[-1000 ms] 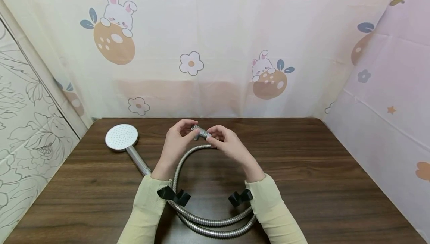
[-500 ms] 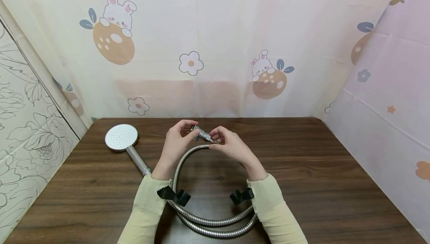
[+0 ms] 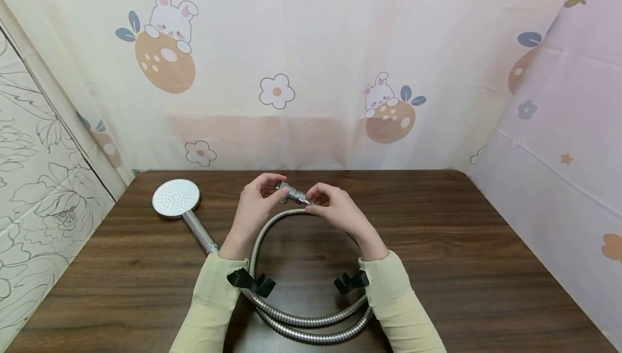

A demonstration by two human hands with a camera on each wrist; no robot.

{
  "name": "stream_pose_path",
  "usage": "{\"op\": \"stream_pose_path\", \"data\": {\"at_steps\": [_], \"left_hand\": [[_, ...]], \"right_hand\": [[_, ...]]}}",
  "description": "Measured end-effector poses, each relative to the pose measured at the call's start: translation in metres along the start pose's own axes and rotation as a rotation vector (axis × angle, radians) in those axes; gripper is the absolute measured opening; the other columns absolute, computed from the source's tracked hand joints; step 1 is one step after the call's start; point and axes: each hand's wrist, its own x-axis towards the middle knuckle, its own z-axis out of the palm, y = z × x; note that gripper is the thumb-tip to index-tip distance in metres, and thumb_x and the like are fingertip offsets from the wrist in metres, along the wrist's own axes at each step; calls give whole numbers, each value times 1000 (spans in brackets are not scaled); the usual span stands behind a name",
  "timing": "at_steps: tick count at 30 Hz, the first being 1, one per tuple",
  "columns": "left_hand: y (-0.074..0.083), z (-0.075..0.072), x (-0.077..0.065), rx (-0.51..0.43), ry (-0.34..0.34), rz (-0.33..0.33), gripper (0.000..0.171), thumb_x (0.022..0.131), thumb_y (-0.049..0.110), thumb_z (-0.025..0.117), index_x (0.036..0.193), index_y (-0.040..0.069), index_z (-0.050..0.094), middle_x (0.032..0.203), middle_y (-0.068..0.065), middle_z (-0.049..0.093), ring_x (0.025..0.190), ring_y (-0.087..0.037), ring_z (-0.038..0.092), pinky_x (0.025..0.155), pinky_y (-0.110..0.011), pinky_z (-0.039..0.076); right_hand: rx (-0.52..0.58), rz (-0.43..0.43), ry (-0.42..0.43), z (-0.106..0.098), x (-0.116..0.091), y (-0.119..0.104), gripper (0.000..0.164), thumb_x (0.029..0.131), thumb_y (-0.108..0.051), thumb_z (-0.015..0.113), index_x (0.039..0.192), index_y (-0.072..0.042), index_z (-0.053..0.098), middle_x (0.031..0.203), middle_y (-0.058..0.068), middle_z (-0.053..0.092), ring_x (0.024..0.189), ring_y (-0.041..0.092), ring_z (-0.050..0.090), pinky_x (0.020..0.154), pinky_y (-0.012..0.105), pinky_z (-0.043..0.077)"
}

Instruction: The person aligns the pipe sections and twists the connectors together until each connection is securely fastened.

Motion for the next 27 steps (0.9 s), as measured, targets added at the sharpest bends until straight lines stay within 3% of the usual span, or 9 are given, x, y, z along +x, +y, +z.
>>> {"op": "stream_pose_path", "data": {"at_steps": [9, 16, 27], "left_hand": [[-6, 1, 4, -8, -11, -19, 24, 85, 7, 63, 108, 1, 61, 102, -18, 62, 91, -27, 58, 78, -29, 44], [-36, 3, 16, -10, -22, -11, 25, 84, 14, 65, 108, 6, 62, 102, -13, 64, 92, -21, 58, 82, -31, 45], [-50, 5, 20, 49, -13, -48, 25, 84, 19, 66, 107, 11, 62, 98, -8, 67, 88, -19, 60, 79, -32, 46]], "right_hand": [[5, 0, -26, -1, 1, 4, 20, 80, -11, 69, 99, -9, 60, 88, 5, 59, 79, 16, 55, 71, 29, 47], [-7, 27, -39, -2, 3, 5, 19, 80, -8, 68, 98, -9, 60, 87, 5, 59, 78, 16, 55, 71, 28, 47], [-13, 36, -44, 0, 3, 8, 16, 81, -8, 67, 96, -7, 61, 85, 5, 60, 77, 15, 54, 68, 27, 46]]}}
